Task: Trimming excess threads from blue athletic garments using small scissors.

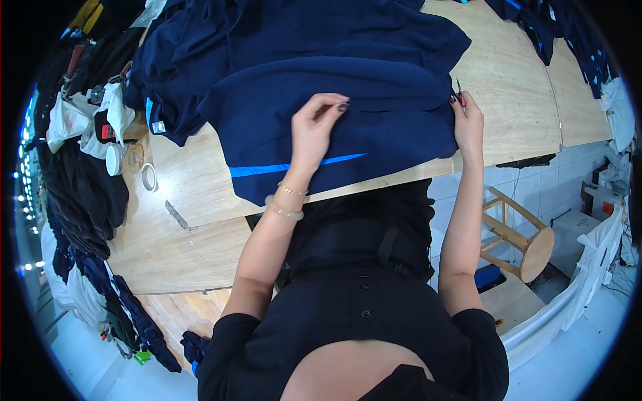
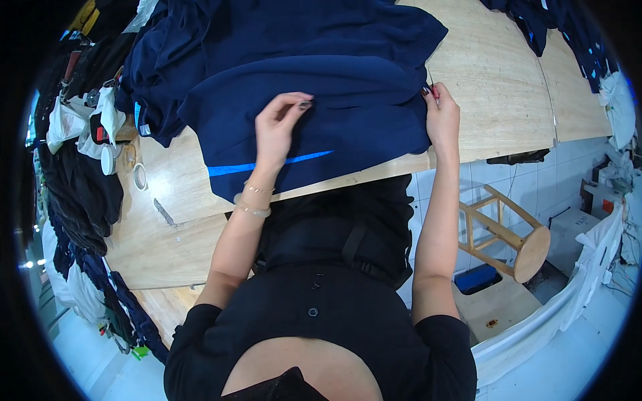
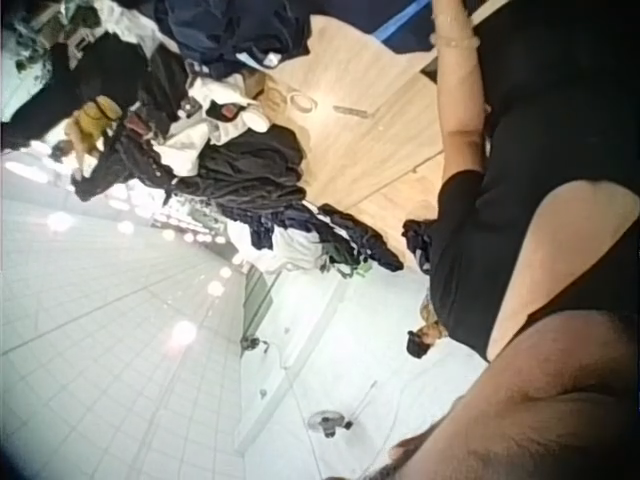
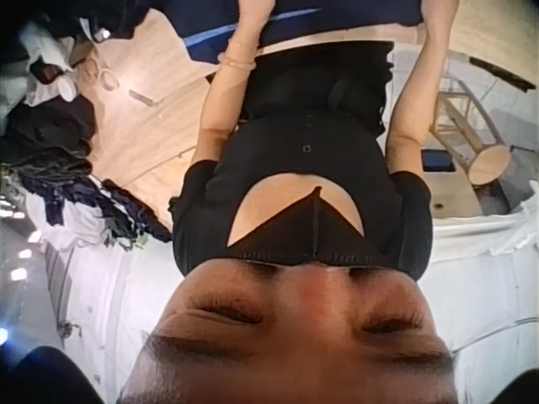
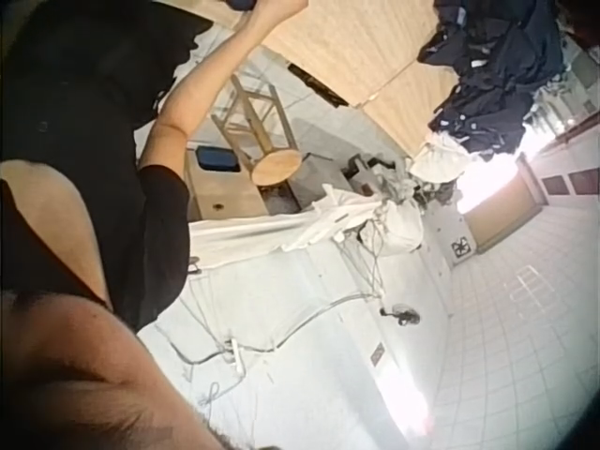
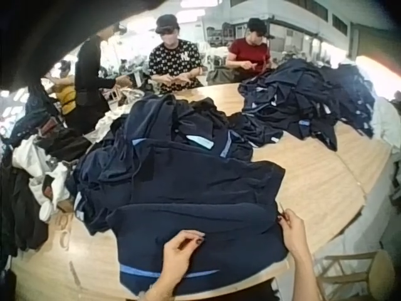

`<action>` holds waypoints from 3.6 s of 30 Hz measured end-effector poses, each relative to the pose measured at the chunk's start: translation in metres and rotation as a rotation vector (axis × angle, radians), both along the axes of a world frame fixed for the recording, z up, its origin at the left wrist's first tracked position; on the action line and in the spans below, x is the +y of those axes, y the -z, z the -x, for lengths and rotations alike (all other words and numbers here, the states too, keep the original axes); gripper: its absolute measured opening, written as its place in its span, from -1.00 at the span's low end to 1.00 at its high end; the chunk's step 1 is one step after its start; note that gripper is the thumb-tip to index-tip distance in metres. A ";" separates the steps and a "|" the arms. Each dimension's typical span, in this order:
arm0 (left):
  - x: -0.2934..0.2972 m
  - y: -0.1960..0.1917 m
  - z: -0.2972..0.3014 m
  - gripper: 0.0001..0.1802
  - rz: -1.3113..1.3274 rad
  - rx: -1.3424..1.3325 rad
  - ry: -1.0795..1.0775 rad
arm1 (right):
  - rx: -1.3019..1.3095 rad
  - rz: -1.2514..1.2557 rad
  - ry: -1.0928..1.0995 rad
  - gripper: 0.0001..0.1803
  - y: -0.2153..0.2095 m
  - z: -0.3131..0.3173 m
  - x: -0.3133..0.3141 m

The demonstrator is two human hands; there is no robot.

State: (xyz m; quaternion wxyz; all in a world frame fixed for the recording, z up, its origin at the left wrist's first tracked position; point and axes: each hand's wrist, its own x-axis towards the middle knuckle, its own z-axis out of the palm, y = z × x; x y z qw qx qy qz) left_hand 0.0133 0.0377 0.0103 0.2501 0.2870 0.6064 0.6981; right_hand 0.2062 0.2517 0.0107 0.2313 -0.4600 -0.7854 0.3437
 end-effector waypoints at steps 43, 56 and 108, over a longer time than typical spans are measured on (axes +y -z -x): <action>-0.064 -0.129 0.040 -0.72 0.123 -0.188 0.045 | 0.495 0.505 -0.676 -0.72 -0.118 0.117 -0.147; -0.079 -0.088 0.063 -0.67 0.518 0.603 0.337 | 0.858 0.505 -0.064 -0.92 -0.136 0.012 -0.022; -0.041 -0.078 -0.012 -0.90 -0.535 -1.188 -0.131 | 0.203 -0.002 -0.083 -0.79 -0.071 -0.029 -0.026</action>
